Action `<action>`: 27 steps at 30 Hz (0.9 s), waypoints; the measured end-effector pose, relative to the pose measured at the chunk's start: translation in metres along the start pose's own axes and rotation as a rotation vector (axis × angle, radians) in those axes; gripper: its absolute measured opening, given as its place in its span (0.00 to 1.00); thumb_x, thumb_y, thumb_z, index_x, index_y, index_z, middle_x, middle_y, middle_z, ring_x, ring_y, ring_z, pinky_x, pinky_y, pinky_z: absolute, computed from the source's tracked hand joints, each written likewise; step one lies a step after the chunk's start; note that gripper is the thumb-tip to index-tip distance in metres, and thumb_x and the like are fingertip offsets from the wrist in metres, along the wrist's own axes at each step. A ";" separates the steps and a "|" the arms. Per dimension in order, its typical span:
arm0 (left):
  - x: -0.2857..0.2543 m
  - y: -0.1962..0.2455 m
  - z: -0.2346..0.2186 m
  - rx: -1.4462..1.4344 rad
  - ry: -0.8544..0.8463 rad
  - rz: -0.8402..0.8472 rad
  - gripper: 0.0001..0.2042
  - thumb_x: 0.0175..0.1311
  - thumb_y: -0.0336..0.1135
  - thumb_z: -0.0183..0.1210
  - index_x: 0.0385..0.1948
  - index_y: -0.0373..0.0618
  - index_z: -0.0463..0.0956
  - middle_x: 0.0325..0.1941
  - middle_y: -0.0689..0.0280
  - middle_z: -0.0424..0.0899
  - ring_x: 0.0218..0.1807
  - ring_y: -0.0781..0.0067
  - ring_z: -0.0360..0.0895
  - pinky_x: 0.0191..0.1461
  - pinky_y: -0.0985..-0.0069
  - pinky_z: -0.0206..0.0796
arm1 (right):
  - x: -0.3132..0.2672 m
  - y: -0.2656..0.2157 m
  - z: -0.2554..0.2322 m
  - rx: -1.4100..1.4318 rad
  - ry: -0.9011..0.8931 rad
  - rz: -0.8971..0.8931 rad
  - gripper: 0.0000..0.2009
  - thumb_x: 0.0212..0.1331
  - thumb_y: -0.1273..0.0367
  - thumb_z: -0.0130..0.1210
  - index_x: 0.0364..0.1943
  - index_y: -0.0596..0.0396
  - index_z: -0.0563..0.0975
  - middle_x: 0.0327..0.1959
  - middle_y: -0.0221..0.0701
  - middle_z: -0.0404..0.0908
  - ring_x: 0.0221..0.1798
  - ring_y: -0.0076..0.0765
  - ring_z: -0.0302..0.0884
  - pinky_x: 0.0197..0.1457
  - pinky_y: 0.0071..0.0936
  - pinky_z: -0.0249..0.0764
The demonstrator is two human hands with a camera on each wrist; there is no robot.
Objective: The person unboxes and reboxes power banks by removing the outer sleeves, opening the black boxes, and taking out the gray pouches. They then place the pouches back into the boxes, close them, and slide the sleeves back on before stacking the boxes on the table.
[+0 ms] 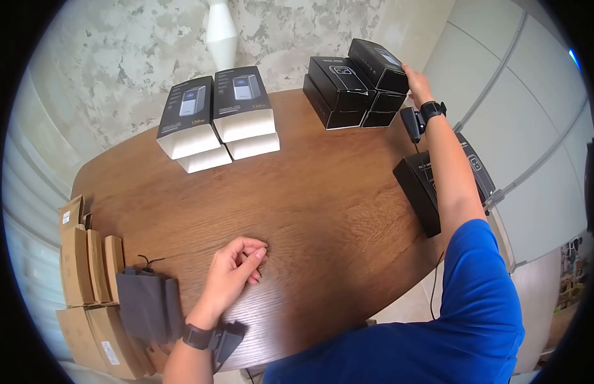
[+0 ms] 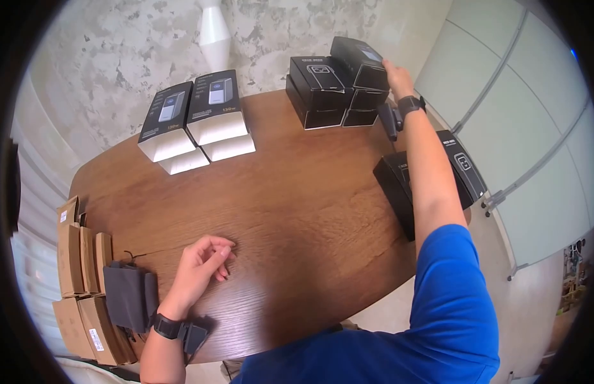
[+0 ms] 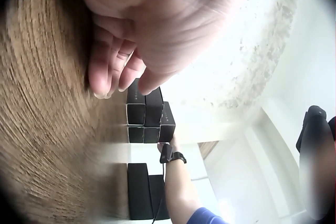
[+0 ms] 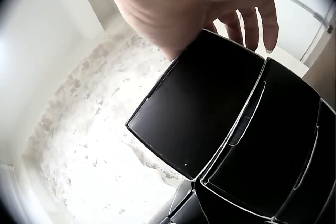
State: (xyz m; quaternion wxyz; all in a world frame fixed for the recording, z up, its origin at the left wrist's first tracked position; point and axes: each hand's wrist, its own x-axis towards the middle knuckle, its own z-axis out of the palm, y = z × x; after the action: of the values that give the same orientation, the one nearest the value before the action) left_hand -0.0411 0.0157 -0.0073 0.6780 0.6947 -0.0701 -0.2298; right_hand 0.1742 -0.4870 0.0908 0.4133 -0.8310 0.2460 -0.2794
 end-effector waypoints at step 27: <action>-0.003 0.001 0.005 0.103 0.014 0.048 0.09 0.65 0.31 0.57 0.41 0.37 0.76 0.30 0.70 0.79 0.25 0.87 0.70 0.28 0.87 0.65 | -0.068 -0.035 -0.066 -0.452 0.063 -0.513 0.41 0.55 0.41 0.53 0.60 0.65 0.66 0.60 0.55 0.68 0.66 0.54 0.63 0.67 0.41 0.60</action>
State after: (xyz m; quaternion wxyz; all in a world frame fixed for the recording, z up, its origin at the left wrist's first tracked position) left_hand -0.0454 0.0121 -0.0059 0.6471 0.7285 -0.0938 -0.2045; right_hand 0.0877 -0.4607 0.1353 0.1273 -0.9273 0.0972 -0.3384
